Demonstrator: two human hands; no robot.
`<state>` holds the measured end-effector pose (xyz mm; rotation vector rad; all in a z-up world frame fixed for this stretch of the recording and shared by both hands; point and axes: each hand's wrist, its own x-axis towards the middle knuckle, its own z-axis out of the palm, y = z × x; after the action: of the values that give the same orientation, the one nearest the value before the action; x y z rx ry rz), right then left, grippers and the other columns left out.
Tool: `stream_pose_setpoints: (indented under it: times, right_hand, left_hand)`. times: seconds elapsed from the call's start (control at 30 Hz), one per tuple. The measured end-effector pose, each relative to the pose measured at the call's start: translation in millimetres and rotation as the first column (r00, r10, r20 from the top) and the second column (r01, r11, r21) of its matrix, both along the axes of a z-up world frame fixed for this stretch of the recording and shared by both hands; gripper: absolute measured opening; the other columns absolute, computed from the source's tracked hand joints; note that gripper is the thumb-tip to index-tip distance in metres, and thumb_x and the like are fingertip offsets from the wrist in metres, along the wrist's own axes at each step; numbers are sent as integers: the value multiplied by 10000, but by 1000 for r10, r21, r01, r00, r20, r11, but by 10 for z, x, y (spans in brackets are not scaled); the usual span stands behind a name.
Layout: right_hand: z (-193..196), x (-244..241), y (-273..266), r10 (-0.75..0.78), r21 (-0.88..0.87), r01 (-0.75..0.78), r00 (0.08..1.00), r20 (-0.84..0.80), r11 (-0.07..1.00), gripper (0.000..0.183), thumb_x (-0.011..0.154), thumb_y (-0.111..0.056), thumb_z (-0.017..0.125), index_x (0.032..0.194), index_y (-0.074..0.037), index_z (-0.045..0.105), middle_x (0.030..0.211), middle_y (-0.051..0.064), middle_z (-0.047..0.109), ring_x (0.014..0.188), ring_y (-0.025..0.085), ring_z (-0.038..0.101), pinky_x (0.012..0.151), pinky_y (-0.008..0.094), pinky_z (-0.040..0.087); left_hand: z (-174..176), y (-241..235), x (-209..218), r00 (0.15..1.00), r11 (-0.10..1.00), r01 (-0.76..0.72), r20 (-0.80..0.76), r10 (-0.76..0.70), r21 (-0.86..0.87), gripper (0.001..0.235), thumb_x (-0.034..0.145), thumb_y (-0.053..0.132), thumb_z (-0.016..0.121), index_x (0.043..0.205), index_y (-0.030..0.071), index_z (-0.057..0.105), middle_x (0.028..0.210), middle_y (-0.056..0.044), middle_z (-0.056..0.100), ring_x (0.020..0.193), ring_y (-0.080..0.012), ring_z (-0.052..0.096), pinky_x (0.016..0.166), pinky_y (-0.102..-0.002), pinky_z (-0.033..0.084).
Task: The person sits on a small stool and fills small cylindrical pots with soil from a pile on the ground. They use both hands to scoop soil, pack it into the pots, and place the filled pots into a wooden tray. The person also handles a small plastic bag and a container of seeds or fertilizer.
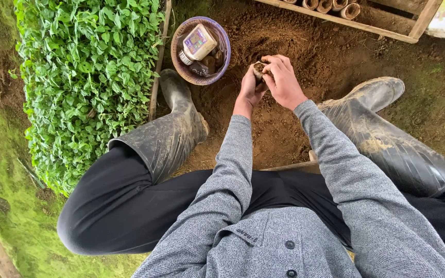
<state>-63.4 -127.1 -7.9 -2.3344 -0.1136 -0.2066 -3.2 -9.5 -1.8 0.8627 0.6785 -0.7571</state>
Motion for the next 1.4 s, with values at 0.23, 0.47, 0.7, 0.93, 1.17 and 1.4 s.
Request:
stream_pose_setpoints:
  times: [0.23,0.47,0.7,0.93,1.17,1.4]
  right_hand:
    - [147,57,43,-32,19,32,999,18,999,395,905,92,517,1271,-50,565,1509,142,466,1365,357,365,1180,516,339]
    - [159,17,93,-16,-212,18,1000,9,977,591,904,31,587,1472,-129,569,1576,121,432,1387,327,387,1145,485,358]
    - [81,25,159,-14,-330,7,1000,-17,944,502,899,-55,598,1393,-127,642,1592,132,395,1402,345,348,1142,519,327]
    - [20,100,212,-247,171,239,969,21,956,323,1006,-39,533,1316,21,601,1310,162,606,1188,295,556,1040,393,474]
    - [-1028,-53,169,108,-551,-123,992,-59,825,436,885,-218,729,1281,-140,562,1308,93,481,1202,260,500,901,373,495]
    - [-631,39,118,10,-311,15,997,79,950,84,980,-30,703,1038,-87,721,1014,61,672,989,211,668,872,301,578]
  left_hand:
    - [-534,102,-21,989,994,68,138,-56,-87,332,1063,332,466,861,114,615,684,29,600,493,-54,494,426,-184,382]
    - [-563,125,-17,975,988,11,222,24,-156,337,1029,333,517,878,99,707,604,59,573,440,-36,420,414,-199,303]
    - [-765,113,-29,978,995,-51,198,68,-88,280,962,370,605,903,117,711,753,-1,627,626,-91,529,585,-233,440]
    - [-517,205,-38,984,998,-64,167,67,-23,303,984,370,518,840,125,625,658,-4,548,500,-95,461,422,-238,365]
    - [-767,405,-28,982,999,-43,182,45,-14,314,945,412,544,825,136,634,483,-41,405,301,-75,239,313,-232,197]
    - [-653,497,-18,986,1000,-11,163,15,-25,270,946,345,512,852,122,631,647,-123,568,364,-93,280,352,-248,224]
